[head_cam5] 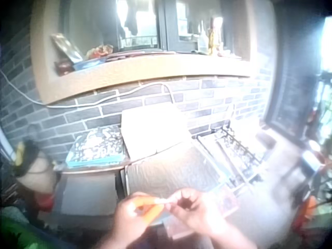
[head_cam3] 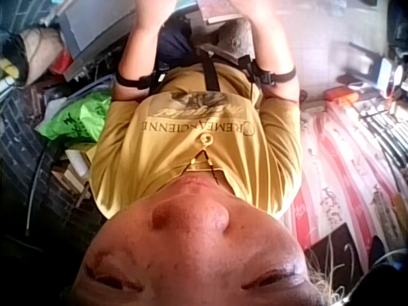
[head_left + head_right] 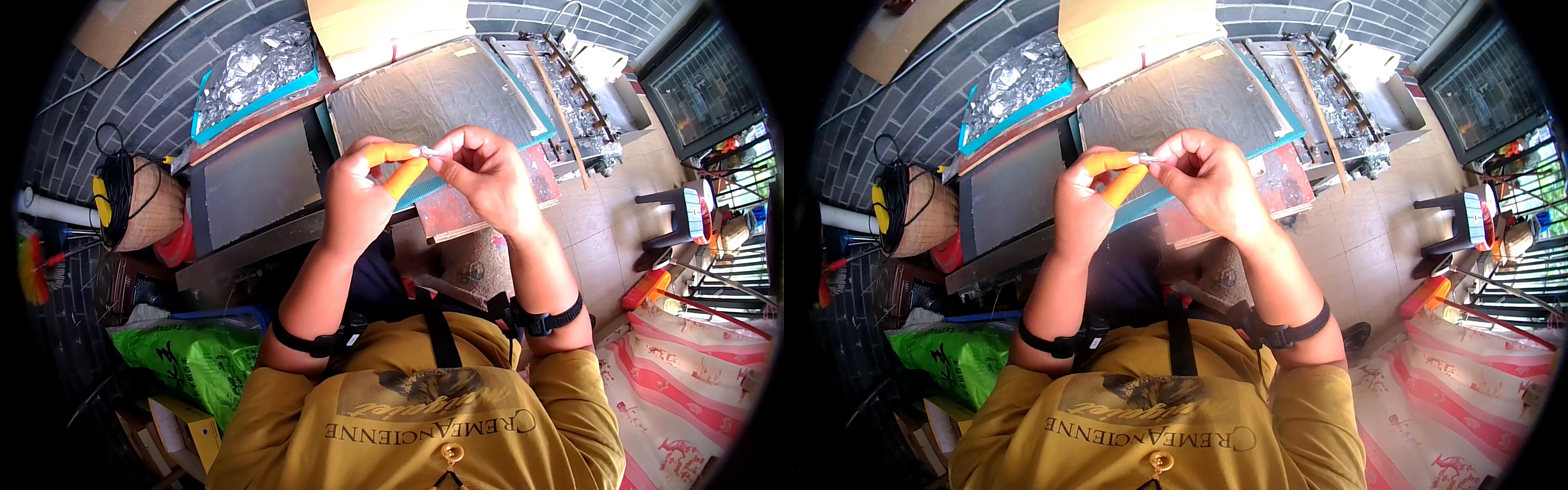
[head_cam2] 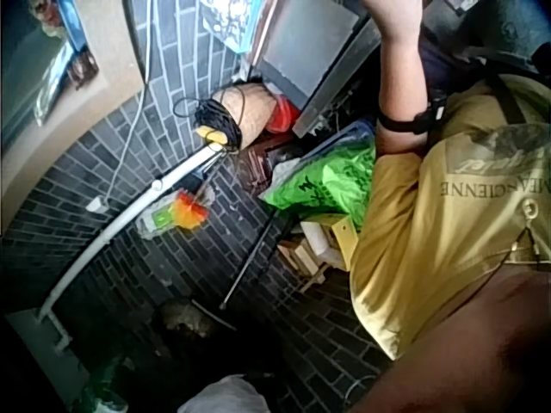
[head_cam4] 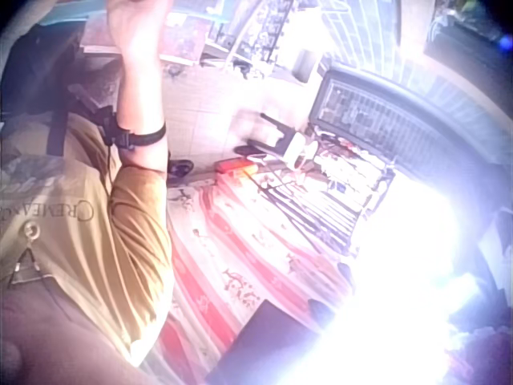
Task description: The person peels a sheet of aluminum foil from a flat board using a wooden stick to lift the edge and their fingers to pull it away. They then place the peeled foil into a blue tray and repeat the process with another sheet.
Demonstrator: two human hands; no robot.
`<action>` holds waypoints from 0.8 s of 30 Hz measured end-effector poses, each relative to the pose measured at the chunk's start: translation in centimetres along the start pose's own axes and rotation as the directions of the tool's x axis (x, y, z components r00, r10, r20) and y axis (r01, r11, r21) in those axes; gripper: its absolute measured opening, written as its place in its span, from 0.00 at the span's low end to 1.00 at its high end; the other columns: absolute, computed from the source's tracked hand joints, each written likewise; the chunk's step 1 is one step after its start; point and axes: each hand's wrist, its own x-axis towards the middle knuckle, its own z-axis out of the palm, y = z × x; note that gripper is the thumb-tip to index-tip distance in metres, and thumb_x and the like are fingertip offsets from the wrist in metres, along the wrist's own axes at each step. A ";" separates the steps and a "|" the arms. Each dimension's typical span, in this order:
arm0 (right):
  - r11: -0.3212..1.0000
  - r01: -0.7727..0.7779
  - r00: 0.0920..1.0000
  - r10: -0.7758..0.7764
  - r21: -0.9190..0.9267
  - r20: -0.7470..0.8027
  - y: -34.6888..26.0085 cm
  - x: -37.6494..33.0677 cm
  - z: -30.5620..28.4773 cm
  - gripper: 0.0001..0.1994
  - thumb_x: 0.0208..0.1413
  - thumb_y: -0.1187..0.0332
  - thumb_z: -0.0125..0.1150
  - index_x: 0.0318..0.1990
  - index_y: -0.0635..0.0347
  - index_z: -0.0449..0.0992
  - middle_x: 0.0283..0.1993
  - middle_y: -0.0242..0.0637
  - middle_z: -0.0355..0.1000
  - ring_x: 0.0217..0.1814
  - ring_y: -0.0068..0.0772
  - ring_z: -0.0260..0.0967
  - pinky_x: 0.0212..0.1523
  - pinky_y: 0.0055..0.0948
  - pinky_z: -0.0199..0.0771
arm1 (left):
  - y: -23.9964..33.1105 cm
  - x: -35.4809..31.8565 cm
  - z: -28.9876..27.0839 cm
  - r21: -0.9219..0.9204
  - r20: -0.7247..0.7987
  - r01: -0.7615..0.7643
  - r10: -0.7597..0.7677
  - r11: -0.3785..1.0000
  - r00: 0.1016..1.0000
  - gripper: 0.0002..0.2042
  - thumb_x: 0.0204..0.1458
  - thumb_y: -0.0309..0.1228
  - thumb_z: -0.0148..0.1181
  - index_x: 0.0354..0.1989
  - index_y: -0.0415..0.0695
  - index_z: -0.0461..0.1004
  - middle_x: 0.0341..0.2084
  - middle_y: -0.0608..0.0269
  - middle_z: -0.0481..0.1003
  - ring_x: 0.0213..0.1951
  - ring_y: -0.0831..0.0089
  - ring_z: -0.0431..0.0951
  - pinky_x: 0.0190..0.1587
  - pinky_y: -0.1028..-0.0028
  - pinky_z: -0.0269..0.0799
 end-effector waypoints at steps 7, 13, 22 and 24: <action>1.000 0.020 1.000 -0.020 0.003 -0.019 -0.1 -0.1 0.0 0.01 0.53 0.79 0.60 0.32 0.64 0.74 0.28 0.21 0.69 0.28 0.07 0.61 0.28 0.11 0.62 | -0.3 0.0 -0.3 -0.424 0.081 0.244 -0.231 0.872 0.969 0.07 0.47 0.21 0.64 0.36 0.38 0.78 0.34 0.66 0.76 0.30 0.85 0.70 0.32 0.85 0.63; 0.989 0.044 0.995 -0.056 -0.138 -0.086 -0.2 0.1 -0.9 0.02 0.52 0.78 0.61 0.33 0.64 0.75 0.27 0.24 0.70 0.27 0.09 0.62 0.27 0.13 0.63 | -0.7 0.1 -1.6 -0.625 0.192 0.426 -0.400 0.655 0.896 0.09 0.51 0.27 0.59 0.40 0.41 0.76 0.36 0.62 0.77 0.36 0.78 0.74 0.38 0.82 0.65; 0.619 0.035 0.942 -0.282 -0.785 -0.180 0.1 0.9 -2.4 0.09 0.46 0.76 0.63 0.37 0.64 0.76 0.24 0.36 0.69 0.23 0.19 0.65 0.26 0.20 0.65 | -0.6 -0.1 -1.9 -0.634 0.207 0.387 -0.336 0.669 0.919 0.08 0.53 0.27 0.57 0.40 0.42 0.75 0.36 0.59 0.77 0.41 0.73 0.76 0.38 0.79 0.68; 0.681 0.009 0.949 -0.238 -0.732 -0.209 -0.4 0.7 -2.1 0.09 0.46 0.77 0.62 0.38 0.66 0.75 0.25 0.35 0.69 0.24 0.18 0.65 0.27 0.19 0.65 | -0.5 -0.2 -1.7 -0.534 0.181 0.348 -0.297 0.771 0.937 0.07 0.53 0.25 0.57 0.39 0.41 0.75 0.36 0.59 0.77 0.39 0.73 0.77 0.38 0.78 0.68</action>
